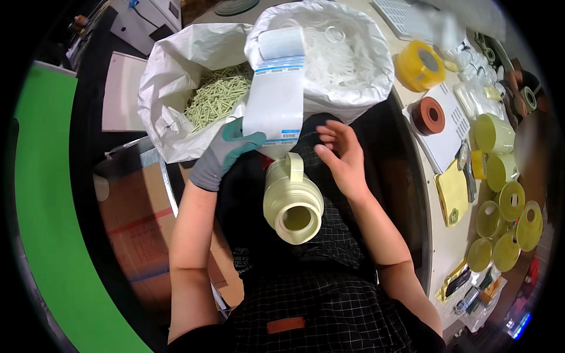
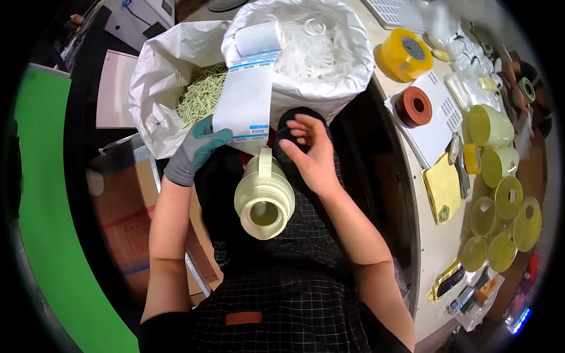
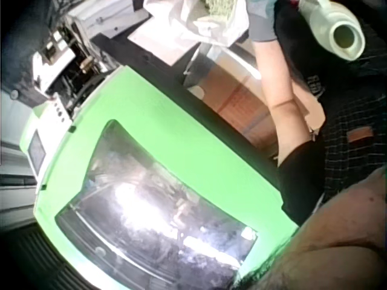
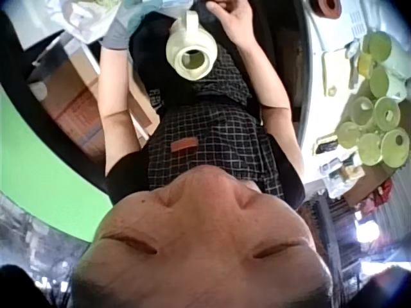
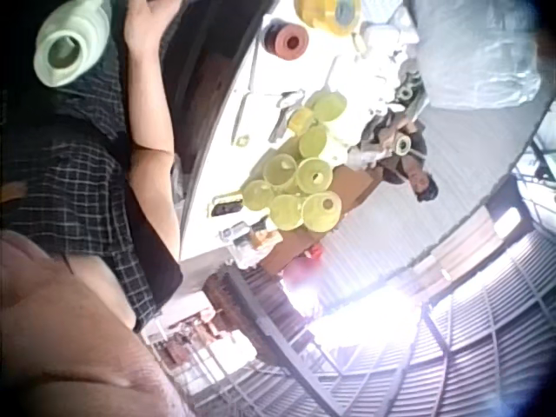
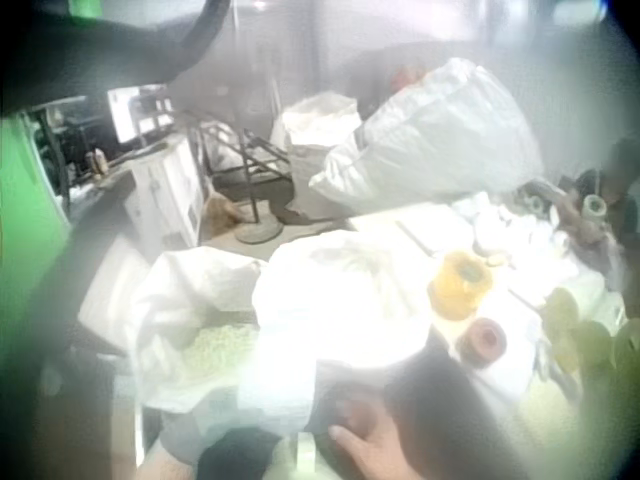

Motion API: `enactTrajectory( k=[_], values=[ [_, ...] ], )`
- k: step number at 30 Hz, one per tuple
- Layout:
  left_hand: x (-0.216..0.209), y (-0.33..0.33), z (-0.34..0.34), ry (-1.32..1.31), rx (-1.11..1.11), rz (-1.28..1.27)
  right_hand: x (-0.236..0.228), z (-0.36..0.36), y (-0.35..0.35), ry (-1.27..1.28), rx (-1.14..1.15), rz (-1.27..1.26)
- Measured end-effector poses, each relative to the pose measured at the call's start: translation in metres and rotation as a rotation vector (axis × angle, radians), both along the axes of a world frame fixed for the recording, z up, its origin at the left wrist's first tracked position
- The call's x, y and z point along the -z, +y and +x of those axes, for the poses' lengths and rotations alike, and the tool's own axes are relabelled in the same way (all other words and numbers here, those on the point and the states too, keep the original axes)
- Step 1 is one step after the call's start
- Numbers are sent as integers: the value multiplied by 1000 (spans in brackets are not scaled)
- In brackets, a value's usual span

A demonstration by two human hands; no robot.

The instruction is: The person applies adhesive labels and a circular sticker to a plastic jug, then places it on a conveyor and processes another jug.

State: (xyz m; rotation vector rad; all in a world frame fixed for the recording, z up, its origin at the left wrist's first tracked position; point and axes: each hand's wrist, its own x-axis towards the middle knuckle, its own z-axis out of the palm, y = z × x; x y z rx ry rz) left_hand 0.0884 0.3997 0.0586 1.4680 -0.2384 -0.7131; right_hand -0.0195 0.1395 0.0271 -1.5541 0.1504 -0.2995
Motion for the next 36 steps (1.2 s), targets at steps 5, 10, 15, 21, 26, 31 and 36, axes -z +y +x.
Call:
enactTrajectory(
  k=[5, 10, 15, 21, 26, 31, 36],
  values=[
    [9, -15, -28, -406, -309, 266, 7, 38, 21, 194, -285, 335],
    [-21, -37, -34, -1318, -232, 640, 1, 32, 28, 130, -280, 294],
    [0, -35, -35, -1481, -272, 648, -1, 27, 35, 133, -277, 150],
    [-5, -40, -57, -1393, -337, 583, -6, 15, 34, 55, -143, 75],
    [44, -40, -123, -859, -614, 289, -6, -80, -39, 645, -330, 140],
    [29, -78, -184, -565, -464, -24, -18, -175, -44, 765, -546, 425],
    [-34, -51, -179, -353, -452, -77, -25, -167, -14, 545, -364, 397]
  ],
)
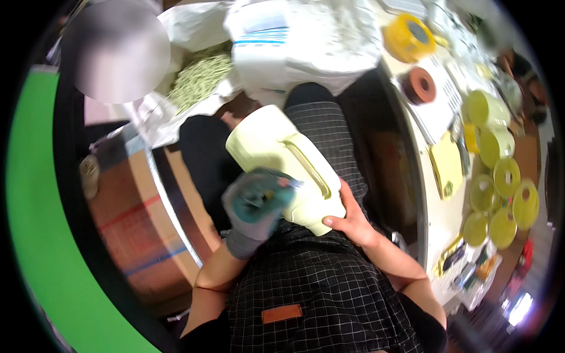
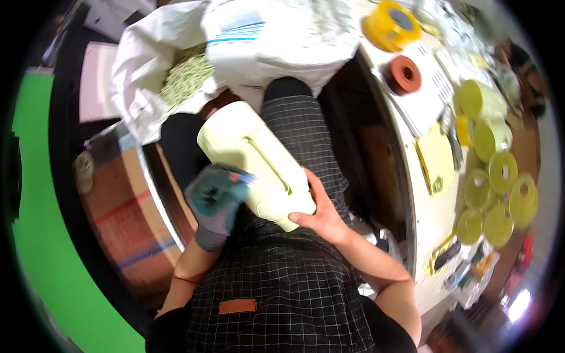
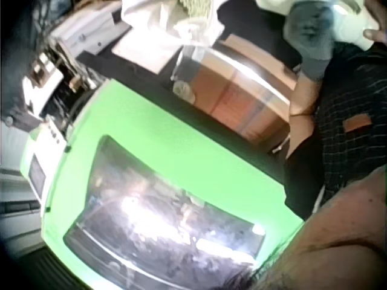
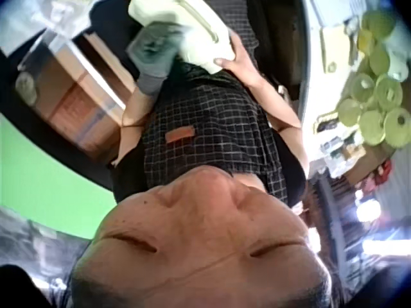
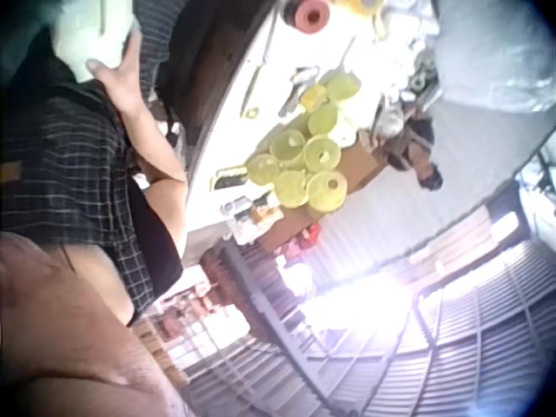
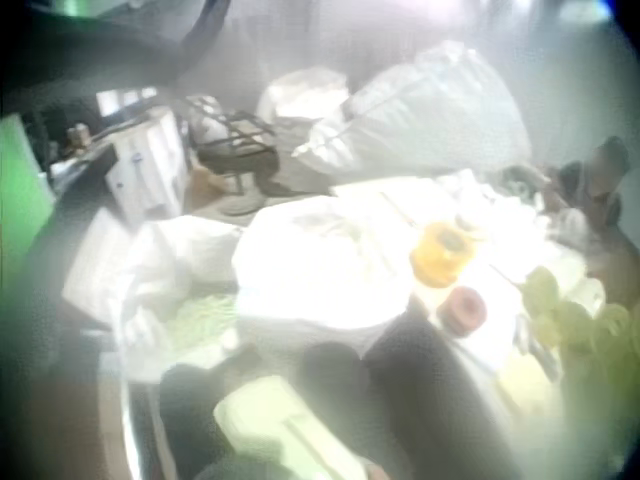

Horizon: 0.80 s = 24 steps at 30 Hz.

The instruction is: The person applies adhesive labels and a circular sticker to a plastic jug, then places it on a conveyor and processes another jug.

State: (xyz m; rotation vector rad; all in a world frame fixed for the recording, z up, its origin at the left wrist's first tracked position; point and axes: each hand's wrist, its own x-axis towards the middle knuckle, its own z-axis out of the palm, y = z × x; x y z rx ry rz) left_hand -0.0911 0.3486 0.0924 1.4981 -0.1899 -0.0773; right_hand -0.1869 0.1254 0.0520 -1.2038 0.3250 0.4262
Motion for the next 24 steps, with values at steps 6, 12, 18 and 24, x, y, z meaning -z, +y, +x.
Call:
enactTrajectory(
  k=[6, 12, 18, 24],
  values=[
    [5, 80, 32, 284, -307, -54, 12, 13, 17, -406, -201, -709],
    [21, 89, 37, 397, -192, -156, 14, 14, 14, -448, -195, -741],
    [29, 91, 42, 398, -143, -177, 12, 14, 16, -536, -215, -867],
    [14, 91, 42, 414, -172, 109, 16, 8, 24, -628, -193, -957]
  ],
)
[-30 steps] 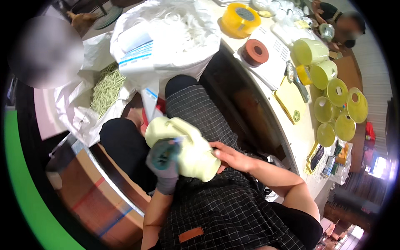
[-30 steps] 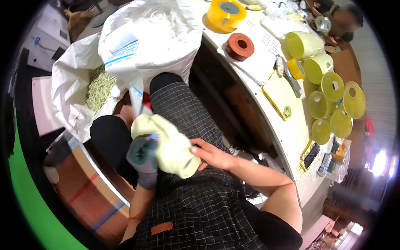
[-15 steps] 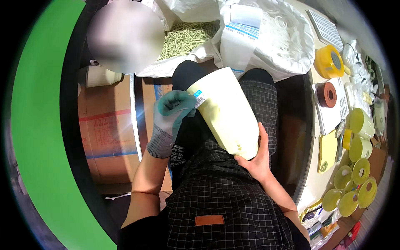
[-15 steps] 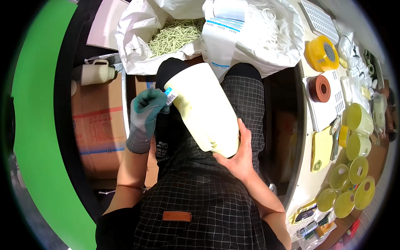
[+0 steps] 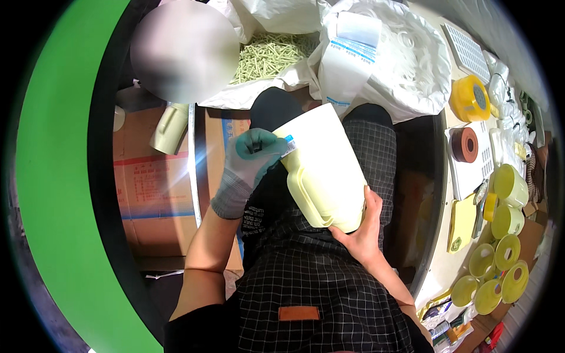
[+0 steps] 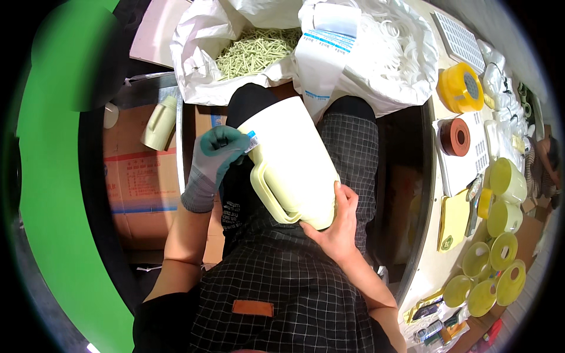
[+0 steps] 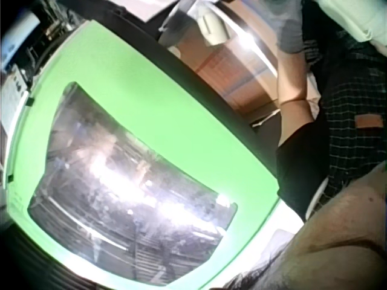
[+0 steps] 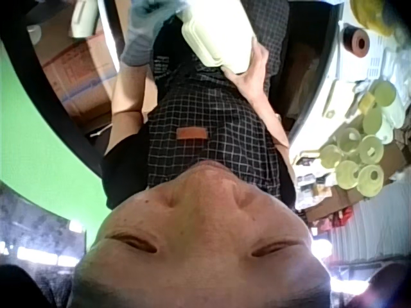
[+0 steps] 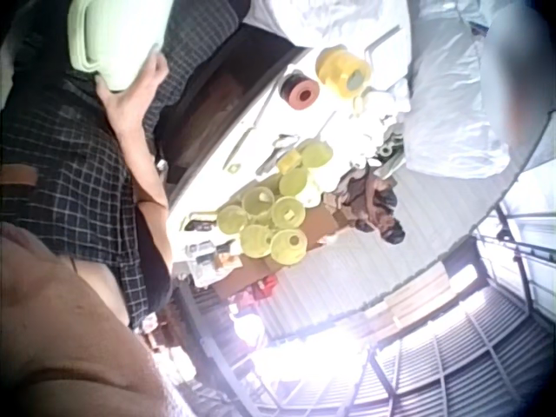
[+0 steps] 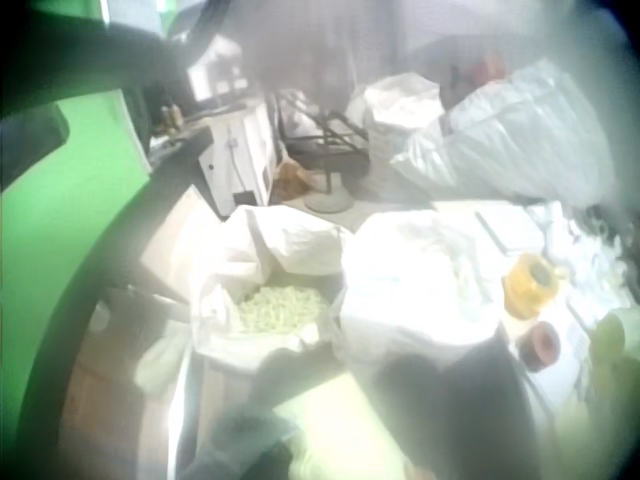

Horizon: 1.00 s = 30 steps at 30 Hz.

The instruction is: The person applies adhesive labels and a circular sticker to a plastic jug, then places it on a conveyor and processes another jug.

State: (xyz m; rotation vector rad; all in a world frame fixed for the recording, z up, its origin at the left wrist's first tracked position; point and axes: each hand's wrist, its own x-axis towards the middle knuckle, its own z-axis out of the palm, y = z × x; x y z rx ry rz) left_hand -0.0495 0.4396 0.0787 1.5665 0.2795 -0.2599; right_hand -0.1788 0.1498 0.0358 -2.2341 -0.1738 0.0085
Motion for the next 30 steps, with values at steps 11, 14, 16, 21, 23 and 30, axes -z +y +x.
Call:
enactTrajectory(
  k=[11, 14, 16, 21, 23, 30],
  values=[
    [44, -61, -58, -269, -92, -130, -80, 46, -63, 92, 10, 643],
    [54, -37, -69, 90, 316, -171, -109, 91, -69, -387, -84, 263],
    [72, -7, -74, 179, 688, 304, -99, 107, -44, -371, 9, 184],
    [11, -57, -65, -637, 272, 533, -40, 158, 25, 67, 52, 123],
    [7, -90, -55, -846, 471, 844, -24, 164, 23, -64, 124, 156],
    [30, -95, -5, -875, 552, 949, 11, 98, -250, -474, 1118, -128]
  ],
)
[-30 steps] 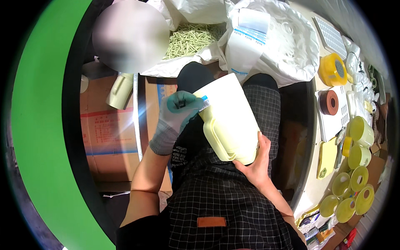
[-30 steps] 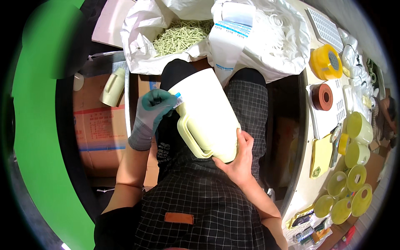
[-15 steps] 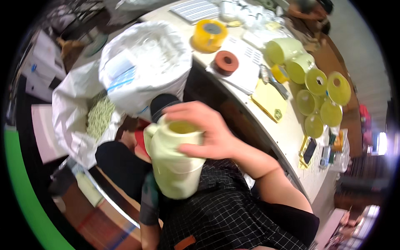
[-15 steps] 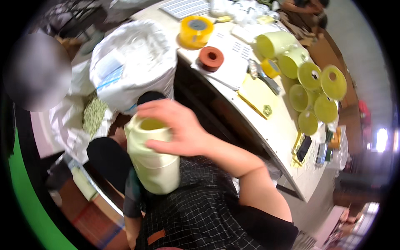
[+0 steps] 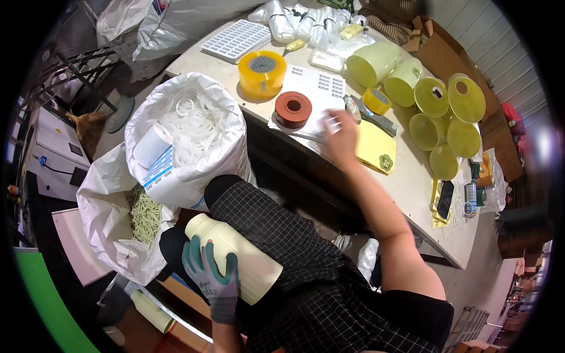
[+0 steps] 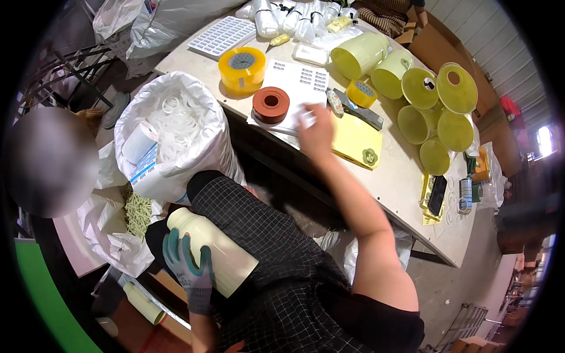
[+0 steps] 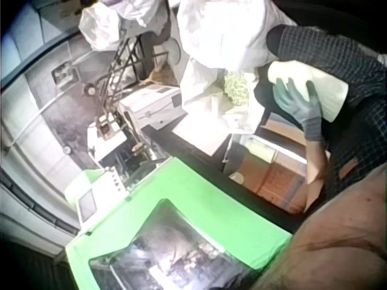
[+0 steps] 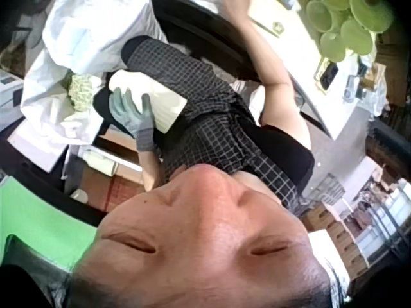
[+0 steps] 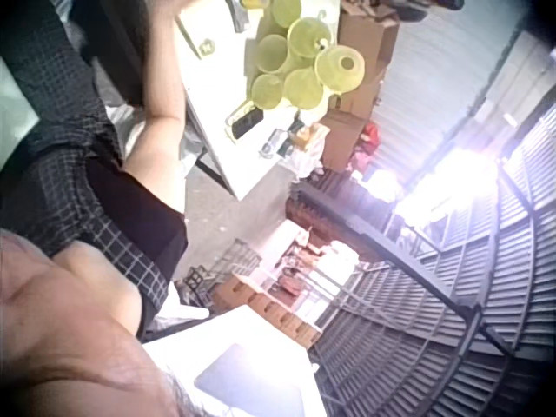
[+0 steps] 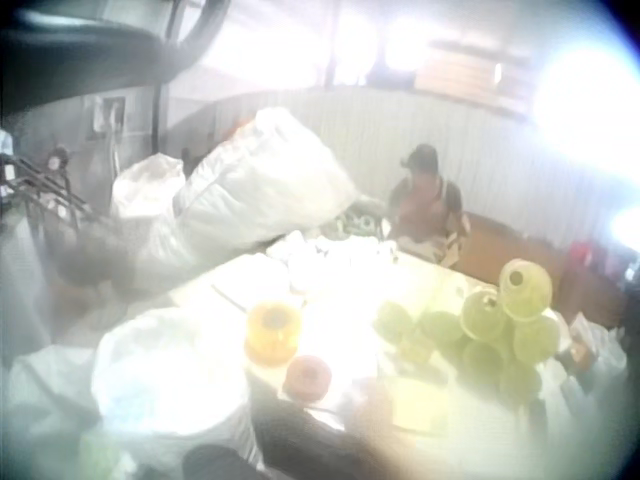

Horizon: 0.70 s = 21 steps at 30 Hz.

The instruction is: The person applies adhesive labels and a circular sticker to a plastic jug, then places it on a conveyor and processes another jug.

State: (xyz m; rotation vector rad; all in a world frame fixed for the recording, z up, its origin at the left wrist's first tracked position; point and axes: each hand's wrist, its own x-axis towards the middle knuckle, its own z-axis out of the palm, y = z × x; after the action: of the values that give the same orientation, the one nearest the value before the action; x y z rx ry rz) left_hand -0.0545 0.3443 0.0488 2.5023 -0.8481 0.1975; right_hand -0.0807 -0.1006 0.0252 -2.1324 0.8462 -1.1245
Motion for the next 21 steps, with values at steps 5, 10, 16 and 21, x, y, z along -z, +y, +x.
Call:
enactTrajectory(
  k=[5, 10, 16, 21],
  values=[
    [-64, -140, 36, 58, 598, -239, 6, -34, -107, 406, 180, -408],
    [7, -292, 42, -94, 870, 42, 13, -12, -120, 252, 44, -360],
    [64, -352, 44, -66, 828, -32, 19, 71, -131, 152, -191, -381],
    [65, -355, 42, -14, 854, -64, 23, 103, -150, 333, -230, -263]
  ],
)
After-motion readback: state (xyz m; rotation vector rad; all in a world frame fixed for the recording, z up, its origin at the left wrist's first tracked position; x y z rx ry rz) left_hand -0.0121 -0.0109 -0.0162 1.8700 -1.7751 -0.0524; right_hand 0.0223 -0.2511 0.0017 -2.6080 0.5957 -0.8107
